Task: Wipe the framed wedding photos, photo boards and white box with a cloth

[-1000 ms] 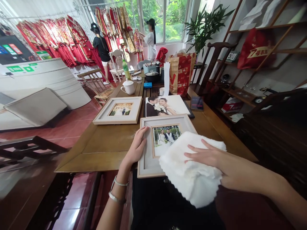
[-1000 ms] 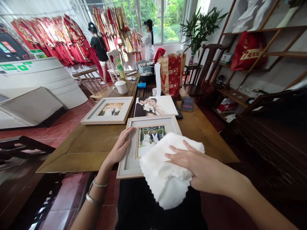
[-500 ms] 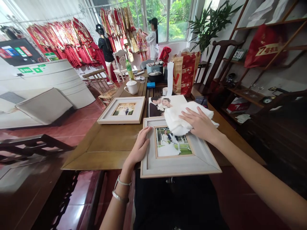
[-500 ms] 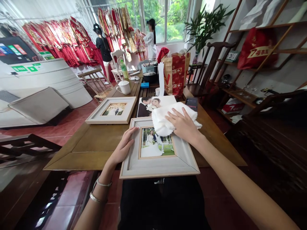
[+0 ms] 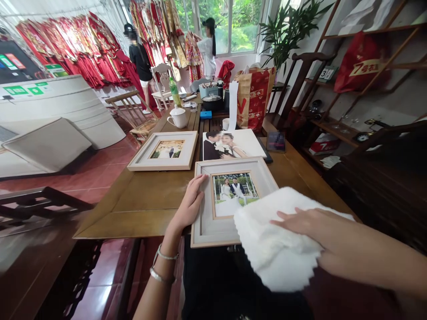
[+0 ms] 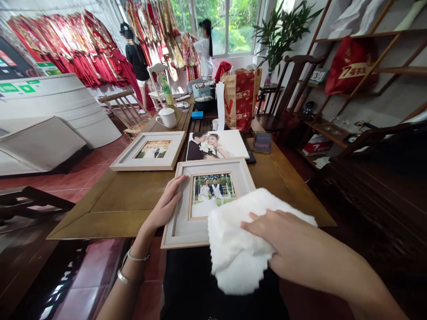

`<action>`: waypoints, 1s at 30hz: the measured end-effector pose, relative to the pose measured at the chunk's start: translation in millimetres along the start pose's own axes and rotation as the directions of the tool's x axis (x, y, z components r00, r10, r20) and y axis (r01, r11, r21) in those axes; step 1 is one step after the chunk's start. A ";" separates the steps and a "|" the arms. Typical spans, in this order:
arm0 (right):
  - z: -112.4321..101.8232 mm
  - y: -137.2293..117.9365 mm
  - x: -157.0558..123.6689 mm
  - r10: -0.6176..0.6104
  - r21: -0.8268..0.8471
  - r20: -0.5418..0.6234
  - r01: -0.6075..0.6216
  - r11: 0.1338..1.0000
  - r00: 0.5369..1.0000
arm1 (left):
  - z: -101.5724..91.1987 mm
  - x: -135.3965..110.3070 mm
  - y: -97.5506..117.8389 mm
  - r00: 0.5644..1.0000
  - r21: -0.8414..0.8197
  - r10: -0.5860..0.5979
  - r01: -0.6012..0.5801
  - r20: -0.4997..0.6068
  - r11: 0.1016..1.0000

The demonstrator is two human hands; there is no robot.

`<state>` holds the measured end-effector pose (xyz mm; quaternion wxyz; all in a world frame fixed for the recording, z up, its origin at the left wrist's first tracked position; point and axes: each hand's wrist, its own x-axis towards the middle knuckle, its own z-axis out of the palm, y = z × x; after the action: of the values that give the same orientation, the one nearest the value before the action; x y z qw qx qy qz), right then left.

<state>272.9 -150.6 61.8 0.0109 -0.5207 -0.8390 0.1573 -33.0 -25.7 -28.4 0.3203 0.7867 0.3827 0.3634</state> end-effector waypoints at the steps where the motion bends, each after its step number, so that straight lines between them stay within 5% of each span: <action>1: -0.5 -3.3 -5.7 -0.018 0.021 0.009 0.018 1.000 1.000 | -0.2 0.1 0.1 1.000 0.004 0.002 -0.002 0.002 1.000; 5: 1.6 -3.4 5.0 0.002 0.046 -0.008 -0.001 0.999 1.000 | -0.6 -0.3 1.2 1.000 0.012 -0.011 0.011 0.007 1.000; 14: 0.0 47.6 129.6 -0.075 -0.026 -0.228 0.071 0.997 0.971 | -0.1 -1.6 0.1 1.000 -0.025 -0.017 0.017 0.002 1.000; 18: -4.1 60.0 157.3 -0.108 -0.011 -0.251 0.109 0.994 0.962 | 0.1 -1.6 -1.3 1.000 -0.028 -0.005 0.005 0.001 1.000; 23: -5.3 36.8 140.0 -0.268 0.188 -0.030 0.269 0.945 0.963 | 0.3 -1.0 -1.5 1.000 -0.017 -0.010 0.010 -0.006 1.000; 27: -14.8 8.4 99.9 -0.401 0.361 0.190 0.316 0.877 0.896 | 0.4 -0.7 -0.6 1.000 -0.004 -0.006 0.006 -0.003 1.000; 30: -17.4 -3.2 74.6 -0.375 0.334 0.221 0.291 0.896 0.900 | 0.6 -0.7 0.1 1.000 -0.002 -0.013 0.013 -0.001 1.000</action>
<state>239.1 -82.1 68.3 -0.0039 -0.3329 -0.8765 0.3476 -32.8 -26.5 -28.9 0.3230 0.7837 0.3875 0.3623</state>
